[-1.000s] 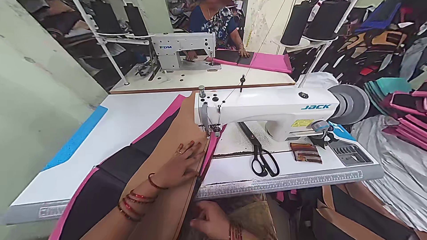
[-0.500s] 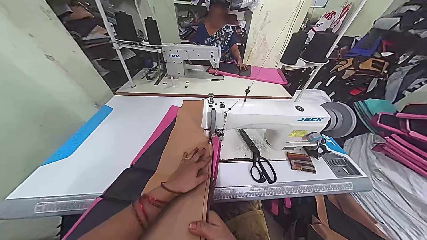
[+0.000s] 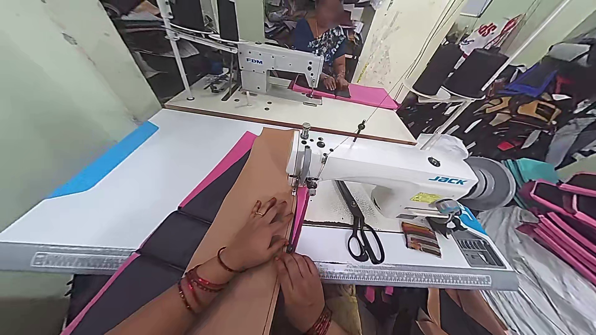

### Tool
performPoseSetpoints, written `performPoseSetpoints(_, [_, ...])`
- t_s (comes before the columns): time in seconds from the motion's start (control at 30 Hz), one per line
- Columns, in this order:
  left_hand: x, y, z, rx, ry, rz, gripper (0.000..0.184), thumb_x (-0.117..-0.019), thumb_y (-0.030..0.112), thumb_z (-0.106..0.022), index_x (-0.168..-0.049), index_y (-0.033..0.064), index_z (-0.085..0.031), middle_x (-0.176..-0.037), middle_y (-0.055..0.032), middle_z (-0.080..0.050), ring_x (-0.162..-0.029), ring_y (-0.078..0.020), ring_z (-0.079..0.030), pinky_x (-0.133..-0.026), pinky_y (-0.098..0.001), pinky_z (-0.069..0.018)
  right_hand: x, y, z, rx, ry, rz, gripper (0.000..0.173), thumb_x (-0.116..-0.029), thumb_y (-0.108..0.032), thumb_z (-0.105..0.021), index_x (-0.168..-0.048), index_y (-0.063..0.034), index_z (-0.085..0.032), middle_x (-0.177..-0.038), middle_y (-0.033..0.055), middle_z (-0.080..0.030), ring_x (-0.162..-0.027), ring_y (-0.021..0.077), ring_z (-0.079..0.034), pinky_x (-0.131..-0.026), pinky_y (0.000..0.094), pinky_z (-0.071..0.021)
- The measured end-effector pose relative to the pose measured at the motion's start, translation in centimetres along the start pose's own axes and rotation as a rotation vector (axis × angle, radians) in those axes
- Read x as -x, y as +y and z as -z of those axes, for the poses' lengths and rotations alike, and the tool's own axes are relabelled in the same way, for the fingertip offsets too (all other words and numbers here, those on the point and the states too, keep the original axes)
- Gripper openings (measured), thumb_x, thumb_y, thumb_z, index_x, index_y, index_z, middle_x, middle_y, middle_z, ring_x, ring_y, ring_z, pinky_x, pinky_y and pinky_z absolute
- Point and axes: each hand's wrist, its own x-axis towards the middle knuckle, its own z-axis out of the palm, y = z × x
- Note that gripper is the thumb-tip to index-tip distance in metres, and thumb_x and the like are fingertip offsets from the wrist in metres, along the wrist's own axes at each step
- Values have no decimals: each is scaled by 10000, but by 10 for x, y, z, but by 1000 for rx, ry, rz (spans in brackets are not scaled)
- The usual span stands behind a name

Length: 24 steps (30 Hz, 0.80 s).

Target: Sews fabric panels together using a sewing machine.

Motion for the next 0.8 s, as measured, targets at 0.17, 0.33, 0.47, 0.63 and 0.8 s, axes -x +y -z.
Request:
performPoseSetpoints(0.17, [-10,0,-5,-122,101,-104,536,-966,413,-510,-1337,59,-665,-1444,-84,-616,-1412,-372,-500,-1104,-674,-384,-6,6,-8,66,40,-11,289,-935,-92,-490,-970,-156,-770,-1095,30,-766,-994,192,-713,-847,340,-547])
performPoseSetpoints(0.33, [-22,1,0,-171,39,-105,509,-952,356,-535,-1331,41,-663,-1430,-89,-627,-1387,-357,-530,-1071,-647,-428,-14,12,-9,66,23,-29,298,-918,-82,-489,-938,-156,-776,-1107,10,-777,-998,176,-718,-830,339,-537])
performPoseSetpoints(0.47, [-34,2,8,-124,-79,-38,511,-952,303,-594,-1377,20,-625,-1471,-112,-590,-1440,-368,-462,-1118,-641,-378,-22,17,-11,39,-8,-58,289,-905,-79,-504,-912,-158,-782,-1078,7,-785,-989,178,-731,-827,359,-548])
performPoseSetpoints(0.63, [-45,-6,2,-157,24,-82,473,-938,312,-590,-1310,31,-670,-1388,-122,-642,-1361,-380,-537,-1049,-615,-454,-30,24,-18,41,-2,-78,272,-887,-75,-510,-877,-155,-770,-1043,-1,-786,-967,168,-733,-816,361,-550])
performPoseSetpoints(0.8, [-43,-12,-3,-230,321,-250,288,-948,251,-541,-946,79,-772,-1020,-102,-739,-1035,-338,-702,-843,-541,-565,-38,32,-23,35,-15,-89,251,-863,-67,-535,-869,-153,-771,-1008,-10,-788,-966,172,-738,-807,378,-559])
